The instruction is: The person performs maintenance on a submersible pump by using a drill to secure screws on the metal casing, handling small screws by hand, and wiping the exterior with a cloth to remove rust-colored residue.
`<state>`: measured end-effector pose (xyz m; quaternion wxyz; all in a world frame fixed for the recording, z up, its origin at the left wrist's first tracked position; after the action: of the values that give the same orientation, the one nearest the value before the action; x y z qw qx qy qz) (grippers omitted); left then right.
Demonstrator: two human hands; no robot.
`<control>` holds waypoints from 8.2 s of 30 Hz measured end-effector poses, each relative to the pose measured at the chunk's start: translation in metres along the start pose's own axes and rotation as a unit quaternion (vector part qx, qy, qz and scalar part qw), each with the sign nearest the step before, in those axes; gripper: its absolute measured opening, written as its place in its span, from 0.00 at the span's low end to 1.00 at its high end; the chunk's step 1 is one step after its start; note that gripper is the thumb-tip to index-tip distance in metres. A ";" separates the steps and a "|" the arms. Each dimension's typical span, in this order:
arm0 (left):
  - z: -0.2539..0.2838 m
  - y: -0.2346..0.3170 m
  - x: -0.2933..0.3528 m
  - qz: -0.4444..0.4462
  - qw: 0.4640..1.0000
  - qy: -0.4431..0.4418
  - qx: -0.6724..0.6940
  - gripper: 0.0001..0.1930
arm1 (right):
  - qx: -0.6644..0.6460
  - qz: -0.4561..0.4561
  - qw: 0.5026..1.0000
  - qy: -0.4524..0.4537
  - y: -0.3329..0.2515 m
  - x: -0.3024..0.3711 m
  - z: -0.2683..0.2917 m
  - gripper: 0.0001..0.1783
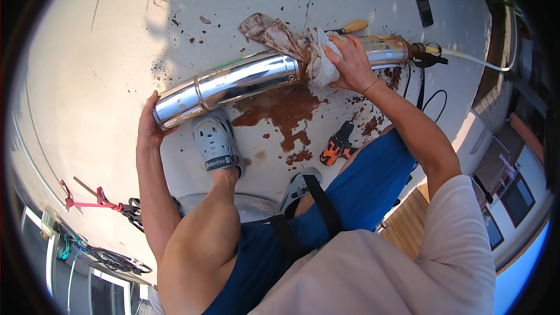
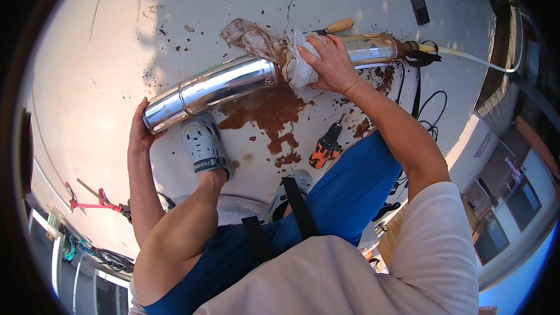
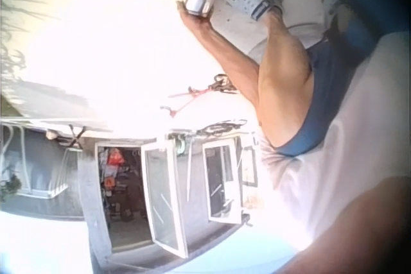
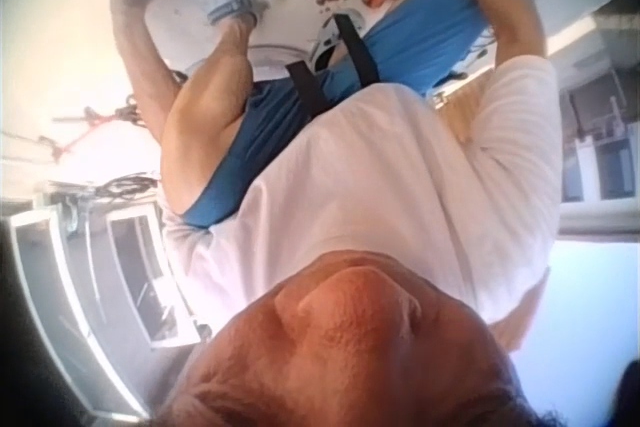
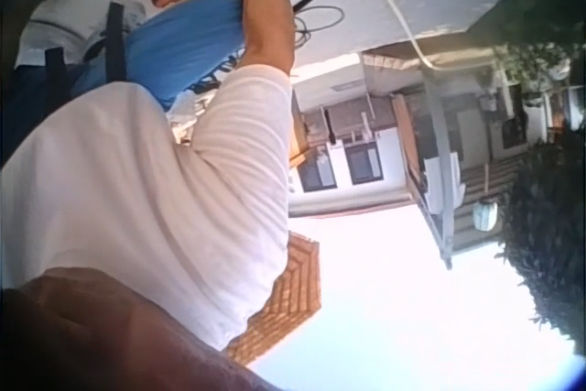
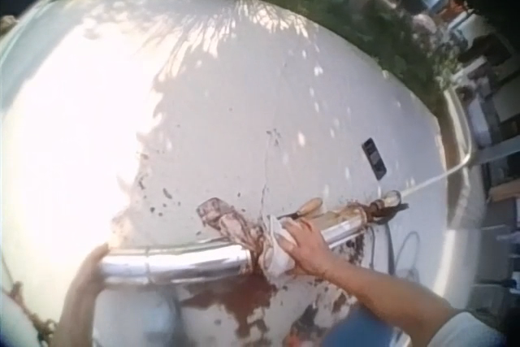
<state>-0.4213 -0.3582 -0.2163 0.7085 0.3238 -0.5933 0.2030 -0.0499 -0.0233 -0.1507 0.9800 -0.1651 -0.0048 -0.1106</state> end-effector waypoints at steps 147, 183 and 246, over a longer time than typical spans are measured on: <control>-0.036 0.058 0.050 -0.524 0.569 0.047 -0.632 0.53 | -0.115 -0.081 0.981 0.136 -0.014 -0.054 0.009 0.40; -0.031 0.050 0.050 -0.512 0.584 0.044 -0.628 0.51 | -0.172 -0.022 0.982 0.074 -0.022 -0.059 0.011 0.45; 0.020 0.058 -0.033 -0.422 0.754 -0.068 -0.499 0.61 | -0.511 -0.154 0.846 -0.009 -0.202 0.015 -0.038 0.30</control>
<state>-0.4816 -0.3284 -0.2336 0.7411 0.1552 -0.4599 -0.4639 -0.0804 -0.2252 -0.1202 0.7277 -0.6402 0.0183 -0.2454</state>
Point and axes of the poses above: each hand's wrist, its own x-axis away from the middle knuckle, its own z-axis out of the back of the hand, y = z × x, the point moved 6 cm from there along -x, towards the middle knuckle, and after that the axes turned 2 degrees about z, right-handed, at the moved point
